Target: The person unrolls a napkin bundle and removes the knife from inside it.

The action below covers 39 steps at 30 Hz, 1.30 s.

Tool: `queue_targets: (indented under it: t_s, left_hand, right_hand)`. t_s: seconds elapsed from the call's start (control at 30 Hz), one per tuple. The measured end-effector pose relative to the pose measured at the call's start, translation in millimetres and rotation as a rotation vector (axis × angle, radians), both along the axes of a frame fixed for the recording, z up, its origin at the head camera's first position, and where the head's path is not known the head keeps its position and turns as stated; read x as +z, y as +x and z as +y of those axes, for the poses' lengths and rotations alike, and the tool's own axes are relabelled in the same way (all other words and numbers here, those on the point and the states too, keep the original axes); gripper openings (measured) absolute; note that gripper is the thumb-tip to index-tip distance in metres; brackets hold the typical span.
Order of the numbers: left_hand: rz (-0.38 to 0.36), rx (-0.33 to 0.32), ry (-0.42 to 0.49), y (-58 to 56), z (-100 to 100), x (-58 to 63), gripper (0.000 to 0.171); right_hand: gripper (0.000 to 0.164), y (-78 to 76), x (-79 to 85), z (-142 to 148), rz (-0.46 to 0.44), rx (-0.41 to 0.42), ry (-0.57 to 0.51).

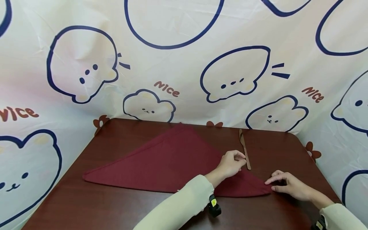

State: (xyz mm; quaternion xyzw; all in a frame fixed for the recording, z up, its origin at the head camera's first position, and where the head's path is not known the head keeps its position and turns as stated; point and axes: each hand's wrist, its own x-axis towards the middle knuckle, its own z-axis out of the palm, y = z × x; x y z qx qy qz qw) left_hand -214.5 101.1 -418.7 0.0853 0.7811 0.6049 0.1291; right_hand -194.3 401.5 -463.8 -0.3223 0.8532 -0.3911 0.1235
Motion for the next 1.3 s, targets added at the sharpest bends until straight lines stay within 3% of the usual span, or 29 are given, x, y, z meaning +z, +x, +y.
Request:
queue_targets:
  t_s: [0.37,0.67,0.93,1.3]
  left_hand:
    - [0.030,-0.108,0.070,4.7,-56,-2.6,0.017]
    - [0.022,-0.099,0.134,11.5,-97,-7.6,0.021]
    - [0.054,-0.098,0.078,17.1,-131,-6.0,0.024]
    - [0.063,-0.075,0.053,24.9,-174,-9.0,0.026]
  right_hand:
    - [0.024,4.7,3.1,-7,0.032,-0.026,0.020]
    - [0.023,2.7,4.8,-18,0.074,-0.031,-0.001]
    - [0.025,3.1,4.1,-24,0.128,-0.036,-0.011]
    - [0.023,8.0,2.1,-31,0.127,-0.079,0.018]
